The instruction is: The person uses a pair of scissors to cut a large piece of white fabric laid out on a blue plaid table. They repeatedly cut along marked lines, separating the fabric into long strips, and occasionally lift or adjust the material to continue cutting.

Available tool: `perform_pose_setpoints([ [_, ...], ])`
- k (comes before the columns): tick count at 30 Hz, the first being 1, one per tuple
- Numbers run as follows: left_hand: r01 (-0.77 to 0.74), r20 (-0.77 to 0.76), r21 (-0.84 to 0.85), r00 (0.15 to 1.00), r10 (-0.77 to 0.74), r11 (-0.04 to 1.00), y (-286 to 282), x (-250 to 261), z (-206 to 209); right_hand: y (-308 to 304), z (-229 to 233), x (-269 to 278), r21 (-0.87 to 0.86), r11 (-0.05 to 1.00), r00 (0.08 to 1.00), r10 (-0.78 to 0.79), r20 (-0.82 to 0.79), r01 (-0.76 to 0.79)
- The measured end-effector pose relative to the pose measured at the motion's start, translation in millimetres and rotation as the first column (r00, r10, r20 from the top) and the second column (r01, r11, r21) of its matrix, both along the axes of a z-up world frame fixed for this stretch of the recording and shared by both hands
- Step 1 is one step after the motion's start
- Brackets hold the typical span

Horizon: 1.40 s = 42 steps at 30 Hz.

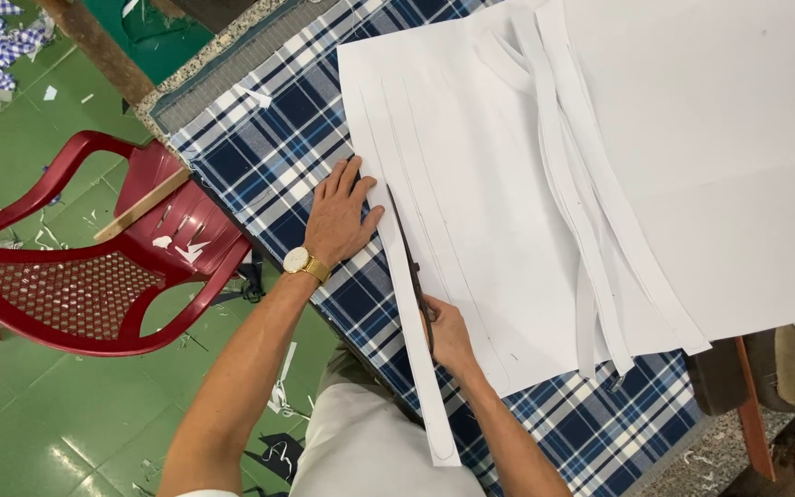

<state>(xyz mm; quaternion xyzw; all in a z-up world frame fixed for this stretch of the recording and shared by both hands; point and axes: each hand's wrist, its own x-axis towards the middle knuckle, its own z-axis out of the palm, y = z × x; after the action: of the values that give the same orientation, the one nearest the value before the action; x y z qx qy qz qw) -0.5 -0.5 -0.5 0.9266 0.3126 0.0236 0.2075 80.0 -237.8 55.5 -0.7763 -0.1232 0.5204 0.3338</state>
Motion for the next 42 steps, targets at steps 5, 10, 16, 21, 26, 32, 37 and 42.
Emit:
perform_pose_setpoints([
  [5, 0.000, 0.030, 0.018, 1.000, -0.001, 1.000, 1.3, -0.6, -2.0, 6.7, -11.5, 5.2, 0.006, 1.000, 1.000, 0.015, 0.000, -0.015],
  [10, 0.006, 0.010, 0.045, 1.000, -0.007, 0.999, 2.2, -0.2, 2.8, 6.4, -12.2, 6.3, 0.013, 1.000, 0.999, -0.019, -0.032, 0.019],
  [16, 0.009, 0.023, 0.101, 1.000, -0.011, 0.995, 15.3, 7.7, -9.2, 7.4, -4.7, 7.5, 0.037, 0.999, 0.999, -0.024, -0.035, 0.025],
  [21, -0.029, -0.010, 0.085, 1.000, 0.030, 0.996, 35.3, 19.2, -26.7, 7.1, -1.3, 5.2, 0.046, 0.999, 0.999, -0.023, -0.042, 0.025],
  [26, 0.029, -0.148, 0.059, 0.989, -0.020, 0.998, 47.3, 27.9, -15.4, 6.7, -8.2, 6.8, 0.038, 0.999, 1.000, -0.003, -0.023, 0.004],
  [32, 0.030, -0.215, 0.007, 0.976, -0.028, 1.000, 47.9, 30.2, 25.3, 18.7, 6.2, 6.2, 0.014, 1.000, 1.000, 0.005, -0.006, -0.005],
  [37, 0.056, -0.186, -0.037, 0.981, -0.062, 0.998, 58.5, 25.0, 17.9, 33.4, 14.3, 6.0, 0.012, 1.000, 1.000, 0.009, 0.009, -0.009],
  [42, 0.036, -0.169, -0.062, 0.985, -0.046, 0.997, 59.1, 24.3, 19.3, 48.7, 28.1, 5.2, 0.016, 1.000, 1.000, -0.003, -0.002, 0.003],
])
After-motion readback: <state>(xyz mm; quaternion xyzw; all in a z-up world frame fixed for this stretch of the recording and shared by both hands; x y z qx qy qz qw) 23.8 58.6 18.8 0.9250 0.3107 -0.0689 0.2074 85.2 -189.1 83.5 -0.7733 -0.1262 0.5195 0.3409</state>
